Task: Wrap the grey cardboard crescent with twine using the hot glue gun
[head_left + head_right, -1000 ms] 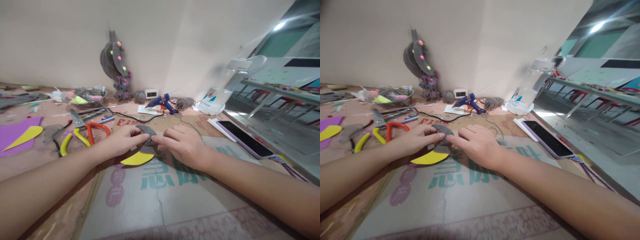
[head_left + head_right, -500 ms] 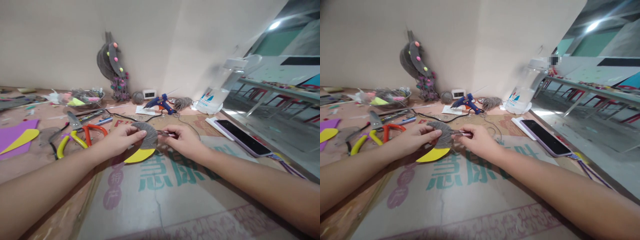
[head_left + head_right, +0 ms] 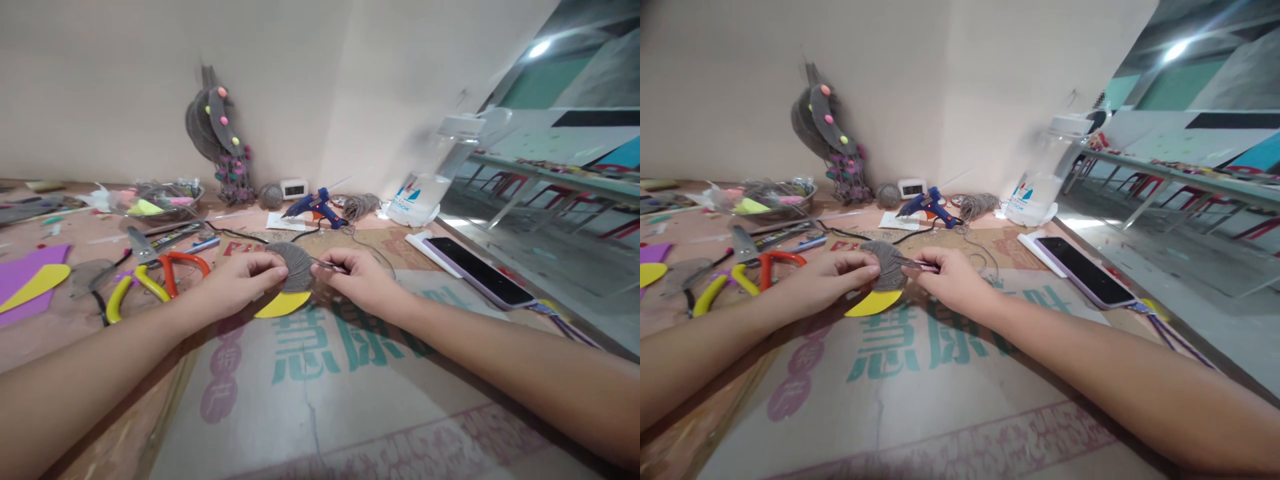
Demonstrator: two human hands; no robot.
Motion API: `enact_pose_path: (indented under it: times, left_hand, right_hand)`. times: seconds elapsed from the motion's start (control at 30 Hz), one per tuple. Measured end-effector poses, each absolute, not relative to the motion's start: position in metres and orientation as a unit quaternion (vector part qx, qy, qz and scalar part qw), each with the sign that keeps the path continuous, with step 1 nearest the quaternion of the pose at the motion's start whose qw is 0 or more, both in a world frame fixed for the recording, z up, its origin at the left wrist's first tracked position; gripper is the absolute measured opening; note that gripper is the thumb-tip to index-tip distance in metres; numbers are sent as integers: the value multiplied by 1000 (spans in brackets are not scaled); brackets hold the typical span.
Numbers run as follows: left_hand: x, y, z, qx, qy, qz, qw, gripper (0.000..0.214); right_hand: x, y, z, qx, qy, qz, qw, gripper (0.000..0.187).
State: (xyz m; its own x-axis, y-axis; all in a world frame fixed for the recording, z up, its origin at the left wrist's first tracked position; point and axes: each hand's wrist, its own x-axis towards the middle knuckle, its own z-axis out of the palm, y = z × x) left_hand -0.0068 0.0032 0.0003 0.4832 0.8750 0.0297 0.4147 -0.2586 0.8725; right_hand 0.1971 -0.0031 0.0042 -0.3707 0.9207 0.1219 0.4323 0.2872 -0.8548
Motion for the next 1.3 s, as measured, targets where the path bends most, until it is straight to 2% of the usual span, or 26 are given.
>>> enact_pose_path:
  times: [0.17,0.37,0.47,0.63,0.87,1.1,1.3]
  left_hand:
    - [-7,7,-3,777,423,279,374,36]
    - [-2,-2,-2,817,485,239,201,40]
    - [0,-6,-1,835,465,240,171,36]
    - [-3,-4,0,841,431,235,229,28]
    - [-6,3,-2,774,448,329,304,29]
    - [-6,2,0,769,462,300,325,30]
    - [-7,3,-3,767,436,308,355,30]
  right_hand:
    - [197,-4,6,-464,-729,384,325,28]
    - [194,-6,3,-437,-776,308,335,8]
    - [193,-6,0,-429,-783,302,334,8]
    - [194,-5,3,-439,-774,306,338,9]
    - [196,-4,7,-466,-743,331,348,24]
    - [196,-5,5,-446,-773,300,336,11]
    - [195,-4,5,-454,-762,314,338,13]
